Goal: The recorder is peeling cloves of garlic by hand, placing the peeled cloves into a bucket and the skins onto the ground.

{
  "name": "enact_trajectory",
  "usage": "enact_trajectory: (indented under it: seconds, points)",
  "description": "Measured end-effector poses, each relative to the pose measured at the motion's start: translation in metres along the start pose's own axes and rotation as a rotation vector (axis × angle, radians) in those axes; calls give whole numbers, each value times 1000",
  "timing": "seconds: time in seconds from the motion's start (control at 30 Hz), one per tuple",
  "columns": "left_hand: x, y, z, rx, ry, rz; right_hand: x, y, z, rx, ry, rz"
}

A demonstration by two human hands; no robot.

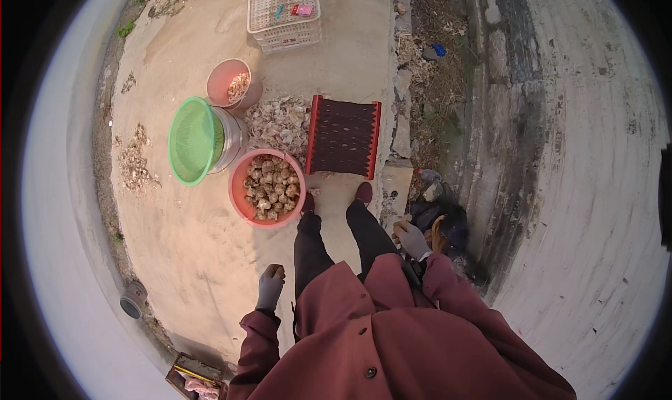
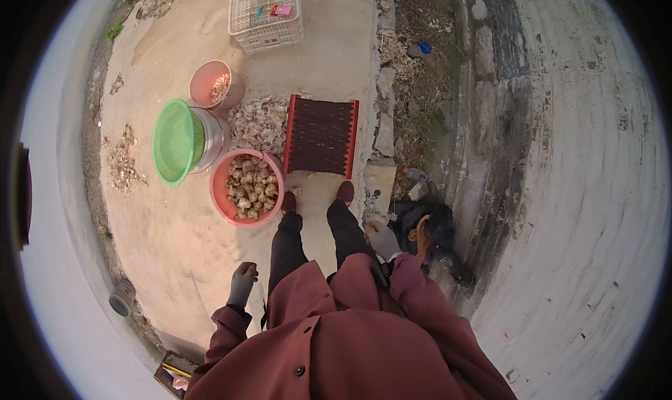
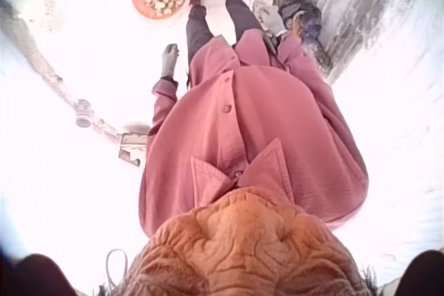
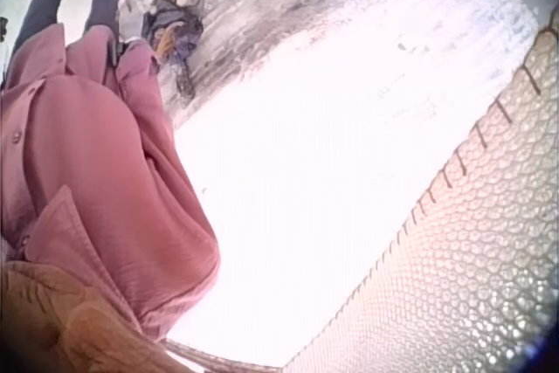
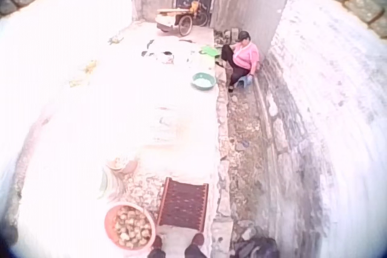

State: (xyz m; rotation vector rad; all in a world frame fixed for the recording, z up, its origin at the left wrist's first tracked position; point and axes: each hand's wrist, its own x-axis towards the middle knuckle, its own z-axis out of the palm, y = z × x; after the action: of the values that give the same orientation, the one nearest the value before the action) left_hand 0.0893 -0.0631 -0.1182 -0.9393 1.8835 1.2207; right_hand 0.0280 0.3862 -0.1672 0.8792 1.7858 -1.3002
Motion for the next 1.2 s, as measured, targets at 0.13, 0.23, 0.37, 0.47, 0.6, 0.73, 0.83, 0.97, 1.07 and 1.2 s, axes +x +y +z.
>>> enact_trajectory:
  seconds: [0.13,0.23,0.37,0.47,0.6,0.73,0.83,0.97,1.07,1.2]
  points:
    - [32,60,25,-73,-15,87,14,26,-8,72,-9,127]
    - [55,80,45,-33,-48,131,16,43,-5,-38,-1,74]
    - [100,77,76,239,-47,219,15,59,13,-182,59,58]
    - [164,78,92,406,5,261,45,58,39,-138,122,83]
    - [260,106,105,506,147,325,134,42,56,-66,211,99]
    - [346,157,127,427,309,457,243,5,55,175,313,-45]
    - [393,190,143,462,228,393,307,-25,48,250,339,-85]
    - [437,207,167,495,198,484,359,-51,58,280,269,-123]
    - [462,206,183,320,170,462,382,-63,59,337,306,-171]
    - [478,198,197,273,224,398,402,-72,49,326,285,-128]
